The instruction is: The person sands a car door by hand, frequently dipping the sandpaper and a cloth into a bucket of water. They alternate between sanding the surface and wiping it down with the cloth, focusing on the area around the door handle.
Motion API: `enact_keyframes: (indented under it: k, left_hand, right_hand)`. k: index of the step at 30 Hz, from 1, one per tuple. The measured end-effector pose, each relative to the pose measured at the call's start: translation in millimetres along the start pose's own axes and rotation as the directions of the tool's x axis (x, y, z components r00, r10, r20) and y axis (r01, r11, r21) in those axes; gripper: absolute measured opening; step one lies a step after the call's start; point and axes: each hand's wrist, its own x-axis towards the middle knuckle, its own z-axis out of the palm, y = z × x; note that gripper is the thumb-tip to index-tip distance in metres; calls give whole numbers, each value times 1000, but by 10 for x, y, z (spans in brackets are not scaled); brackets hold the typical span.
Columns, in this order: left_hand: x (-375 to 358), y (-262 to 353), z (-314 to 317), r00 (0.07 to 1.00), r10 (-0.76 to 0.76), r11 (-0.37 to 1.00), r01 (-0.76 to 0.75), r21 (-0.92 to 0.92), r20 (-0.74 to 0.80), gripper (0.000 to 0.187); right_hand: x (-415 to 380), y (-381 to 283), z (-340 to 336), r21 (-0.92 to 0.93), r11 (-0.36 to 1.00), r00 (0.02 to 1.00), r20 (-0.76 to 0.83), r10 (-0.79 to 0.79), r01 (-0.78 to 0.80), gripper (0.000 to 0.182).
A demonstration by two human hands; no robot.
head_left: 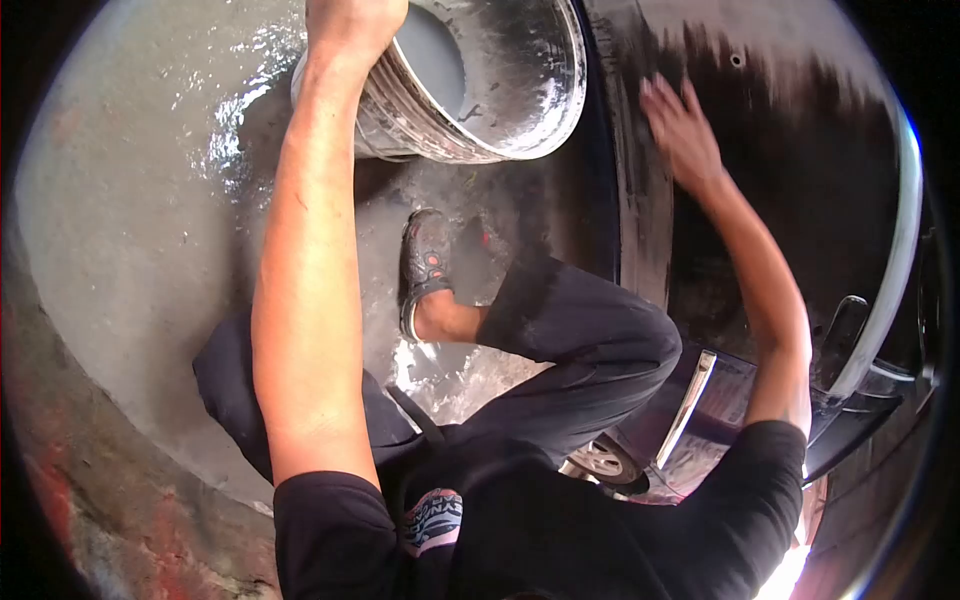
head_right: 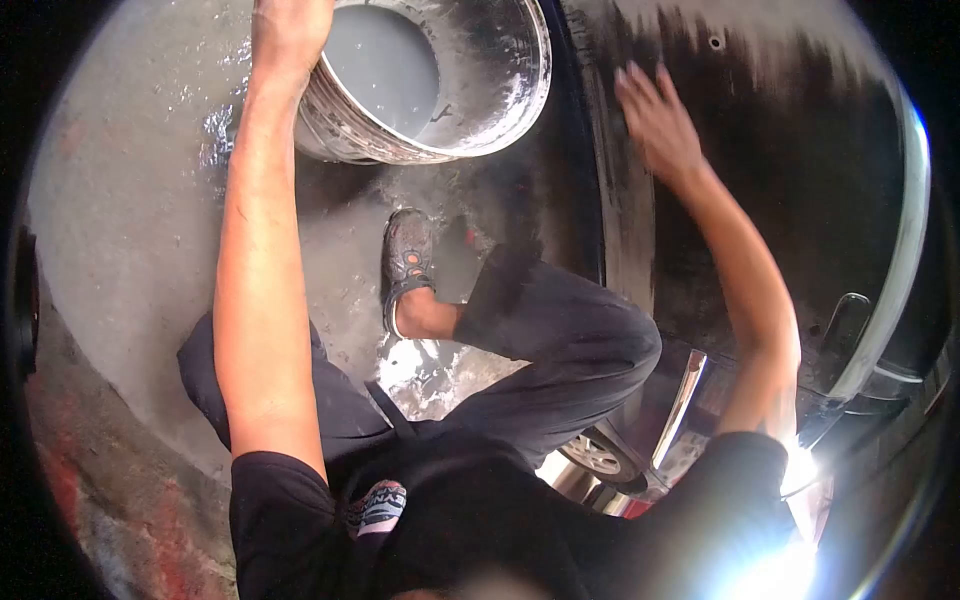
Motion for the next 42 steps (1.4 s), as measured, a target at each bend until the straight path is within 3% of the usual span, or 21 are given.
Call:
enact_keyframes:
  k: [1,3,5,7,8,9,10,13,17,21,23,25,27,30,32,34,36,37,39,40,42]
  left_hand:
    - [-67,-29,-14,1000,13,999,-13,-48,-19,46]
    - [193,31,-19,988,156,986,-156,-62,-5,45]
    - [188,165,6,992,61,958,-28,-284,106,44]
    - [58,184,-19,991,-50,981,71,-183,121,45]
    - [99,158,15,993,-1,969,31,-244,120,45]
    - [81,147,29,992,28,952,10,-307,121,44]
    - [56,168,11,996,46,979,-30,-202,77,44]
    - [51,98,13,997,72,975,-63,-215,38,42]
    - [35,198,13,1000,-1,988,2,-152,3,40]
    - [33,234,-37,991,20,959,19,-282,136,40]
    - [73,12,49,997,71,976,-63,-209,28,40]
    - [89,50,56,993,107,994,-108,-25,-42,41]
    - [51,1,12,986,164,985,-164,-54,-8,41]
    - [111,-10,12,987,162,986,-160,-51,23,39]
    - [122,-61,87,993,-24,926,66,-372,117,37]
    - [93,138,45,989,-74,950,109,-293,127,36]
    - [90,140,25,986,-113,969,137,-205,124,36]
    - [109,39,80,999,-1,986,7,-168,37,35]
    - [157,-58,108,992,123,986,-126,-111,-40,34]
    - [125,-22,95,987,160,979,-163,-126,-34,34]
    - [65,-5,21,982,188,974,-190,-124,-35,34]
  right_hand:
    - [-10,16,-36,-2,1000,1000,7,-30,30,67]
    - [561,-42,25,70,988,974,-174,145,-135,65]
    - [471,-86,50,-26,972,949,-223,224,-235,64]
    - [-327,-415,-25,-100,995,1000,22,9,-7,64]
    - [-687,-688,300,58,997,998,23,-52,50,63]
    - [-1046,-839,417,60,989,990,25,-138,136,62]
    - [-1120,-829,380,33,984,982,-76,-174,177,59]
    - [-471,-410,128,165,961,970,61,-236,224,58]
    - [707,-141,52,-132,988,989,-136,56,-74,61]
    - [-466,-714,134,-95,979,980,103,-172,181,60]
    - [-1084,-965,583,-53,967,967,-43,-251,248,66]
    - [-820,-662,251,79,927,916,144,-373,366,60]
    - [-110,-391,180,-151,966,977,65,-201,209,67]
    - [591,-215,166,-160,987,999,25,-30,33,71]
    - [345,-302,274,-48,998,988,-151,28,-36,72]
    - [-437,-643,223,33,995,994,55,-94,92,67]
    - [-1221,-1003,475,38,980,977,80,-197,195,67]
    - [-1323,-989,359,33,971,971,13,-239,238,66]
    - [-1027,-653,119,187,917,900,202,-386,351,64]
    - [-726,-549,253,58,947,945,63,-320,317,63]
    - [141,-309,77,-81,991,994,-10,-104,103,67]
